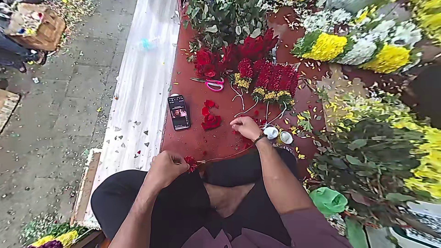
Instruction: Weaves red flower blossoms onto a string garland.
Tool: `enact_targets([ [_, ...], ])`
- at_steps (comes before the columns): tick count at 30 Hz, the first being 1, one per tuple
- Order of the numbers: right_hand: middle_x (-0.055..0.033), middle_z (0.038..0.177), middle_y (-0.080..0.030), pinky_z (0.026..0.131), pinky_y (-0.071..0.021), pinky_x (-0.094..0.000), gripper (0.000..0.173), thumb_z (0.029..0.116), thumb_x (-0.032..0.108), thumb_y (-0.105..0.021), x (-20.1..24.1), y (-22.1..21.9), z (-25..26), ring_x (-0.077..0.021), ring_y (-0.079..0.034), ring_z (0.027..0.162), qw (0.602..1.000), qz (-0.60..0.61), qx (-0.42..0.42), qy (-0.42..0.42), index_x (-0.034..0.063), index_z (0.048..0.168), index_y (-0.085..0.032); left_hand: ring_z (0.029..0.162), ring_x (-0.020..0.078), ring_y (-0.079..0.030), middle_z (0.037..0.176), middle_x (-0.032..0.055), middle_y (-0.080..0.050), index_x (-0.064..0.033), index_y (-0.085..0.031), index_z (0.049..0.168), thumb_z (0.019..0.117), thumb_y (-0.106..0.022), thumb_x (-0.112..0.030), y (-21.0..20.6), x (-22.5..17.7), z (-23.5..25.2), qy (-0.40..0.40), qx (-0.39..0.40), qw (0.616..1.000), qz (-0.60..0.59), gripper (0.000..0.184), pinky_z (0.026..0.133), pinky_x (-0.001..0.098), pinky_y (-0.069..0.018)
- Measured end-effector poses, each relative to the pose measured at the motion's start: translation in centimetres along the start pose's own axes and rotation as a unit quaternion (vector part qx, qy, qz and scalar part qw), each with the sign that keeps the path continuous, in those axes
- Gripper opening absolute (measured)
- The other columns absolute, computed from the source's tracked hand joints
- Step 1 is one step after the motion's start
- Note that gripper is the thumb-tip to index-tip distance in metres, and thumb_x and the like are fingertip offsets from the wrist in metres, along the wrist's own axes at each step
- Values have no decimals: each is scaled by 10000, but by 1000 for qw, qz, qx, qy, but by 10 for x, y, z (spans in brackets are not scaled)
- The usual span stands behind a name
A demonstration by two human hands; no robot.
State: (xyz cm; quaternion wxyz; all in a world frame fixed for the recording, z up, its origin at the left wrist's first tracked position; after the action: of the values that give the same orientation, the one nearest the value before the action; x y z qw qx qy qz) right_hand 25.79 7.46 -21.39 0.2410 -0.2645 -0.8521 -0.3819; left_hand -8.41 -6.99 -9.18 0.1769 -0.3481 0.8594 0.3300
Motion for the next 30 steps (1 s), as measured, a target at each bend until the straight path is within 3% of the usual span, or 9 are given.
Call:
enact_targets([
  [6, -58, 1026, -761, 864, -566, -605, 321, 857, 333, -791, 13, -30, 77, -273, -722, 976, 994, -73, -77, -4, 164, 1128, -761, 695, 108, -641, 687, -101, -681, -293, -756, 751, 810, -776, -453, -6, 6, 8, 9, 3, 999, 30, 172, 825, 609, -474],
  [9, -65, 961, -762, 843, -578, -590, 356, 789, 216, -835, 10, -43, 94, -272, -727, 917, 995, -40, -86, -16, 137, 1127, -756, 662, 94, -631, 675, -109, -682, -294, -760, 753, 816, -772, -448, -6, 9, 9, 11, -2, 1000, 24, 166, 776, 574, -485],
  [12, -93, 940, -752, 769, -618, -527, 294, 812, 171, -805, -4, -26, 96, -255, -733, 801, 988, 45, -144, -45, 94, 1092, -755, 671, 95, -642, 689, -108, -697, -292, -768, 762, 814, -777, -450, -4, 9, 8, 14, -8, 1000, 15, 167, 789, 573, -487],
  [16, -75, 1159, -707, 862, -553, -593, 298, 825, 217, -754, 1, -5, 76, -294, -678, 1062, 978, -81, -182, -65, 178, 1120, -768, 666, 101, -655, 682, -92, -696, -275, -759, 760, 831, -769, -444, -8, 4, 10, 7, 3, 1000, 19, 183, 769, 565, -518],
  [19, -93, 1139, -693, 842, -556, -598, 269, 827, 245, -774, 21, -23, 66, -310, -670, 1044, 980, -141, -141, -7, 184, 1090, -770, 652, 89, -655, 688, -88, -696, -261, -759, 763, 839, -767, -422, -11, 4, 11, -3, 13, 1000, 13, 178, 690, 480, -549],
  [21, -79, 1079, -708, 833, -561, -612, 317, 796, 384, -824, 17, -45, 72, -299, -681, 1015, 985, -159, -69, 4, 194, 1044, -772, 656, 90, -657, 697, -83, -699, -250, -760, 770, 841, -771, -410, -11, 4, 10, -6, 12, 1000, 2, 175, 676, 455, -553],
  [24, -112, 907, -736, 782, -543, -654, 228, 763, 279, -844, 12, -49, 79, -330, -703, 884, 995, -90, -47, -16, 132, 917, -763, 650, 98, -650, 687, -79, -692, -248, -756, 762, 834, -772, -419, -8, 6, 9, -6, 4, 1000, 1, 187, 686, 484, -540],
  [27, -121, 883, -736, 679, -608, -491, 255, 831, 123, -793, 12, -29, 74, -261, -705, 701, 996, 53, -61, -30, 53, 1063, -714, 655, 104, -651, 686, -76, -693, -253, -763, 764, 830, -772, -422, -9, 7, 8, -1, 1, 1000, 0, 182, 699, 503, -536],
  [30, -147, 945, -742, 563, -582, -397, 401, 878, -8, -654, 7, -22, 61, -237, -700, 673, 985, 155, -48, -54, 69, 1271, -654, 666, 109, -662, 694, -74, -698, -258, -762, 772, 827, -768, -428, -10, 5, 10, -2, 7, 1000, 11, 178, 704, 506, -543],
])
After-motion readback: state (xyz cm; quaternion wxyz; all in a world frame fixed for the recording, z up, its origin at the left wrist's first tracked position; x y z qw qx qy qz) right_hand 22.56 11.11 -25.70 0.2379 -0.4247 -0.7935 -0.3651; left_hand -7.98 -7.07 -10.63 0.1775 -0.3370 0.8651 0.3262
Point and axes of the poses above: each hand's wrist, its own z-axis towards the middle knuckle, its own y-axis out of the back of the hand, x = y × z, the point moved 3 cm from there along z, towards the middle knuckle
